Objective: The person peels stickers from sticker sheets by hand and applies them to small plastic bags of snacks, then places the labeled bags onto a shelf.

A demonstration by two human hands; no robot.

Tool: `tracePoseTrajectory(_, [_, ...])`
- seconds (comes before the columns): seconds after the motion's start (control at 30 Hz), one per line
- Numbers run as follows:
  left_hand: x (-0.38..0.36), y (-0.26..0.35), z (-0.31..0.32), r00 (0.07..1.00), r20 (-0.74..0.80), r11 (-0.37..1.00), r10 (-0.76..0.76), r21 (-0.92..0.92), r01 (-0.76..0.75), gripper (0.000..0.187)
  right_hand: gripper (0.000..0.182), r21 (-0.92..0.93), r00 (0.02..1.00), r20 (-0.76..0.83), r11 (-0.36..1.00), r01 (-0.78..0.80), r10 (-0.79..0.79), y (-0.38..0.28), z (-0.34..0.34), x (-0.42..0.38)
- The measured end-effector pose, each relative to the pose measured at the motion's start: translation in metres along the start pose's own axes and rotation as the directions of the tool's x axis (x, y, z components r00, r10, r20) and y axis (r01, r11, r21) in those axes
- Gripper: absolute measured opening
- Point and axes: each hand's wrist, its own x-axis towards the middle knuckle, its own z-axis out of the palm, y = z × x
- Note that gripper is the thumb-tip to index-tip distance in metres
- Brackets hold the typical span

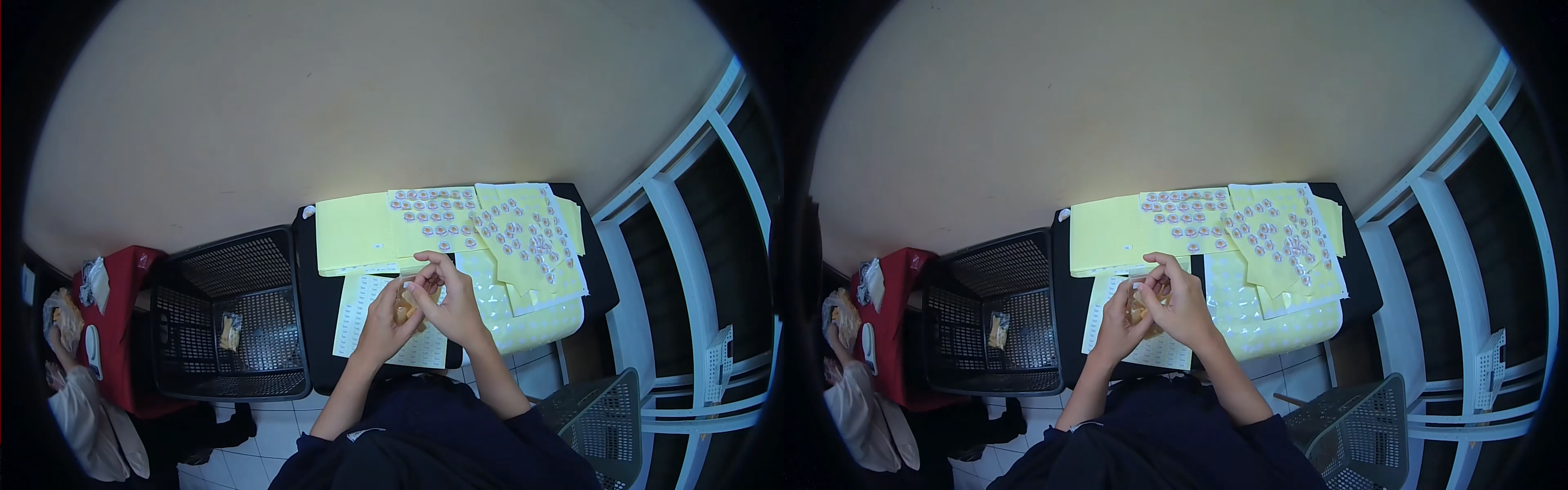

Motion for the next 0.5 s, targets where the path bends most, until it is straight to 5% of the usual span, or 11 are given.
tracePoseTrajectory(0.33, [0.0002, -0.0005, 0.0106, 0.993, -0.036, 0.990, 0.116, 0.089, -0.112, 0.043, 0.036, -0.122, 0.998, -0.067, 0.992, 0.006, -0.014, -0.0043, -0.0066, 0.0012])
tracePoseTrajectory(0.5, [-0.0037, 0.0045, 0.0099, 0.997, -0.005, 0.995, -0.078, -0.060, 0.078, 0.042, 0.040, -0.053, 0.995, -0.085, 0.997, -0.048, 0.044, 0.0051, -0.0100, 0.0002])
